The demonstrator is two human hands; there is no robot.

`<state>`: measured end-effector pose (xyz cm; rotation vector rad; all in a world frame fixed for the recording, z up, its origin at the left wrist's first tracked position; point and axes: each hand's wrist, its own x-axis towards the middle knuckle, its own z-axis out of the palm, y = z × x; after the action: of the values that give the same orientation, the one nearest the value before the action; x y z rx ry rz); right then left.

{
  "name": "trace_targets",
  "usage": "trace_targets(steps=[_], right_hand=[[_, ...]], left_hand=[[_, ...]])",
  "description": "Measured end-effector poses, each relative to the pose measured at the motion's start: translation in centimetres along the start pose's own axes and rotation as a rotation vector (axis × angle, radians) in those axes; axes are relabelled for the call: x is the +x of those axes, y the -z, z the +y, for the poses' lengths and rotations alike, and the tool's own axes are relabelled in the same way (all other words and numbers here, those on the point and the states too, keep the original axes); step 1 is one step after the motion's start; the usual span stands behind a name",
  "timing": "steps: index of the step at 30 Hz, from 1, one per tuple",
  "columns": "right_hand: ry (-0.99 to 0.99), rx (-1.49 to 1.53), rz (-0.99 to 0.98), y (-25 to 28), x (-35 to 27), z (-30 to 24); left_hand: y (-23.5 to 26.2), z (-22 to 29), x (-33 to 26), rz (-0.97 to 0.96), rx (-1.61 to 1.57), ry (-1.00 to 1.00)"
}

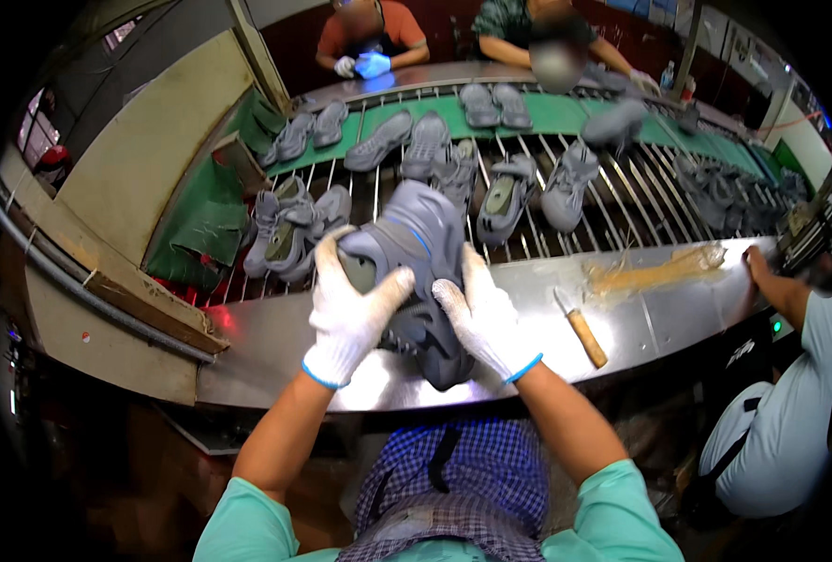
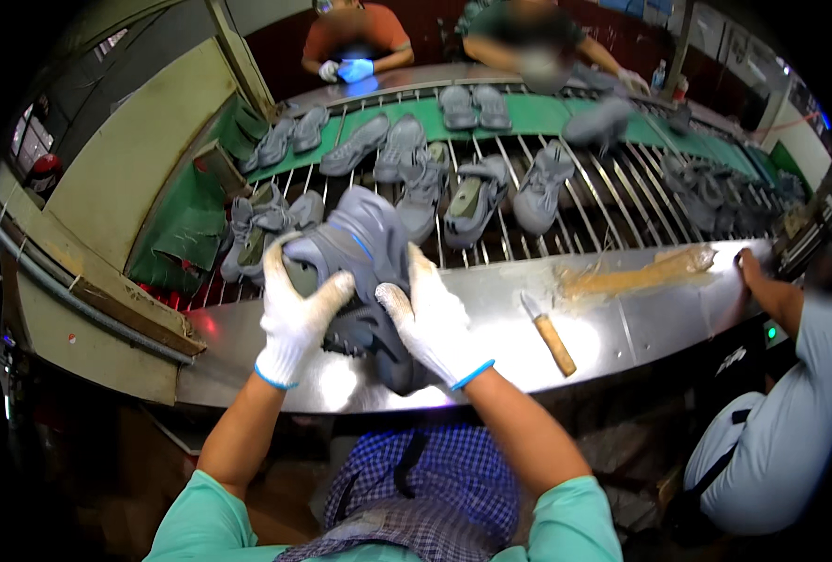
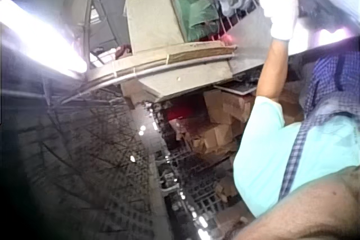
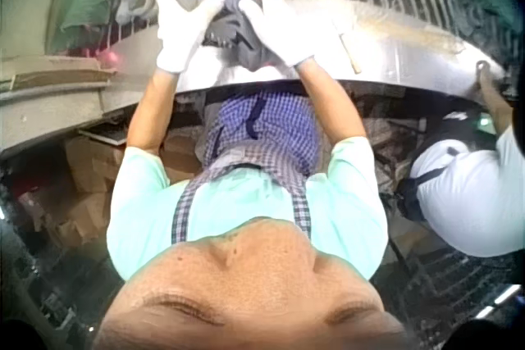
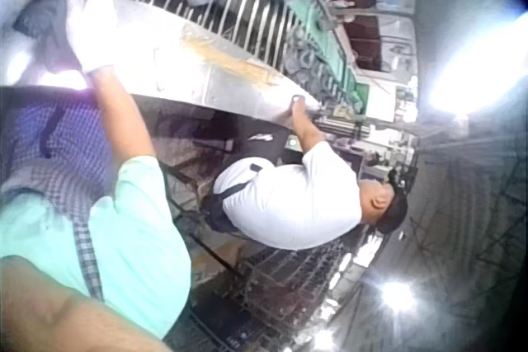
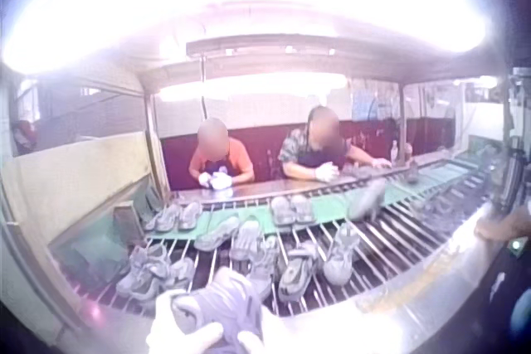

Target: The person picks up and applies adhesive to the soles of shoes using a small knife before pressing the soles onto the shoe bodies and placing them back on a conveyor.

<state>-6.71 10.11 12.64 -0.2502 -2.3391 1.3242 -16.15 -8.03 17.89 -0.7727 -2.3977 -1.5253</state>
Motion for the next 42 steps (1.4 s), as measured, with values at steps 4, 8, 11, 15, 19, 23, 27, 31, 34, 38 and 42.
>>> trace_targets(steps=[4,8,11,15,19,23,27,31,34,38,42], right_hand=[[0.133,0.172,0.314,1.8,-0.3,-2.8],[0.19,0.12,0.339,6.8,-3.8,-4.1],[-0.064,0.297,0.157,11.4,-7.4,-6.9],[-0.177,-0.01,0.085,15.2,-11.8,-8.8],[-0.346,-0.102,-0.015,15.9,-13.9,-9.8],[-0.39,-0.4,-0.18,15.9,-14.5,-11.3],[-0.426,-0.6,-0.399,14.8,-14.3,-10.5],[-0.471,-0.528,-0.506,11.3,-15.7,-7.4],[-0.452,-0.475,-0.426,8.4,-15.8,-7.3],[-0.489,-0.255,-0.319,6.9,-15.9,-5.2],[-0.466,0.002,-0.207,5.7,-17.7,0.8]], left_hand=[[-0.3,4.6,-2.8,-0.085,-0.008,-0.122],[-1.7,6.7,-6.4,-0.058,0.003,-0.554],[-1.7,8.7,-9.2,-0.096,0.098,-0.674],[-3.9,8.2,-12.3,-0.114,0.056,-0.888],[-3.4,8.5,-13.7,-0.193,0.044,-0.961],[-3.3,7.5,-14.7,-0.209,0.028,-1.05],[-3.4,5.1,-16.4,-0.273,-0.016,-1.088],[-2.0,2.3,-17.3,-0.378,-0.014,-1.063],[-0.9,0.6,-18.3,-0.407,0.032,-1.034],[-1.2,-0.3,-18.4,-0.43,0.075,-1.032],[-2.4,-1.5,-18.9,-0.468,0.115,-1.083]])
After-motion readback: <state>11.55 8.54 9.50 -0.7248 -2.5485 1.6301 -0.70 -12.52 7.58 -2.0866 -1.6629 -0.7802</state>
